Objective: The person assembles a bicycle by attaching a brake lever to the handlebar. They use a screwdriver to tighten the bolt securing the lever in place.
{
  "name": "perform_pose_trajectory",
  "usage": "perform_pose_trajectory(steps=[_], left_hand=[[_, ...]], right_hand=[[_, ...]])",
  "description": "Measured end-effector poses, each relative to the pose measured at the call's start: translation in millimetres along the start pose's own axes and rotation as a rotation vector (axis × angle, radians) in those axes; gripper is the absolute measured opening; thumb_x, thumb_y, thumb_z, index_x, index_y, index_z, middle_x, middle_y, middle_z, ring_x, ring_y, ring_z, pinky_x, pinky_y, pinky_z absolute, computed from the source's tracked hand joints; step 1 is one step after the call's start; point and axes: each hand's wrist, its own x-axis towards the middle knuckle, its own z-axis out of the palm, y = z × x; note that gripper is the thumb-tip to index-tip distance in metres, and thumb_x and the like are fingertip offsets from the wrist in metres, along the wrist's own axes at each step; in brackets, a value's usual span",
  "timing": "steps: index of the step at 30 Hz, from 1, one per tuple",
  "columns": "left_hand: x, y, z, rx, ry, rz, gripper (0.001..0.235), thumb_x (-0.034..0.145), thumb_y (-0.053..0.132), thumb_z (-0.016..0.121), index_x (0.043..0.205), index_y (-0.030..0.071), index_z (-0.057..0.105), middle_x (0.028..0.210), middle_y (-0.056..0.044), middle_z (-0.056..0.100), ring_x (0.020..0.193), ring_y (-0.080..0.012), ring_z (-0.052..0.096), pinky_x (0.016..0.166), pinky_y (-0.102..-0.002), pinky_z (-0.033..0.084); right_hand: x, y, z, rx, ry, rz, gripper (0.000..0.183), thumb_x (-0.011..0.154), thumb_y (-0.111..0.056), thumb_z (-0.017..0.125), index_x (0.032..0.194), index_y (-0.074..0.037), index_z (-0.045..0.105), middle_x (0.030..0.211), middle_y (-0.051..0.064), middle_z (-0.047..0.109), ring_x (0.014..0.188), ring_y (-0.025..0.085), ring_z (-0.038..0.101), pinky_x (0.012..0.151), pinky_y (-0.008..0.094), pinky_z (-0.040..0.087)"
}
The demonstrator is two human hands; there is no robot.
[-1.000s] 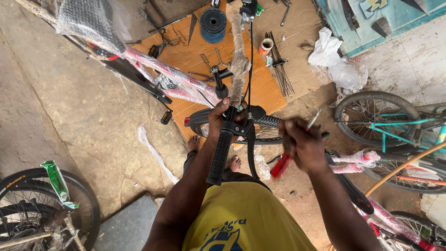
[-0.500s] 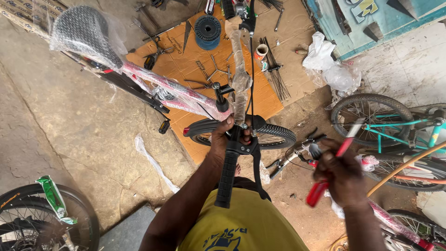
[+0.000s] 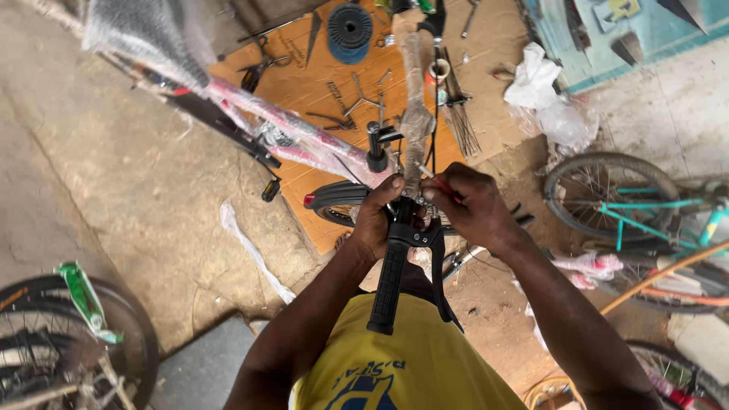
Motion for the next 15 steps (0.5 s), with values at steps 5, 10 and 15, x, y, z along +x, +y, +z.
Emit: perform_pose_trajectory(steps=[5,10,15], left_hand=[[-3,7,16,-0.005,0.165,-0.025,0.040,0.086,0.032,0.076,0.116,0.009,0.062,0.088,-0.009,0.068,0.069,-0.0206,0.070,0.060,-0.036,0.059],[-12,7,22,-0.004,0.163,-0.067,0.044,0.087,0.033,0.079,0.114,0.005,0.061,0.075,-0.013,0.065,0.058,-0.0208,0.067,0.056,-0.032,0.060],[-3,-1,22,-0.029,0.171,-0.015,0.035,0.091,0.019,0.078,0.116,0.004,0.059,0.078,-0.007,0.065,0.059,-0.0149,0.065,0.057,-0.028,0.059]], right_hand=[[45,-1,-17,-0.063,-0.087,-0.458,0.052,0.071,0.009,0.065,0.120,-0.008,0.072,0.122,0.008,0.067,0.093,0.025,0.074,0.072,0.033,0.063],[85,10,-23,-0.408,-0.546,-0.586,0.057,0.060,0.010,0.071,0.112,-0.012,0.073,0.126,-0.003,0.070,0.103,0.024,0.073,0.074,0.039,0.060],[119,40,-26,-0.527,-0.497,-0.834,0.054,0.079,0.015,0.066,0.123,-0.015,0.073,0.132,0.004,0.070,0.091,0.026,0.075,0.061,0.034,0.061]])
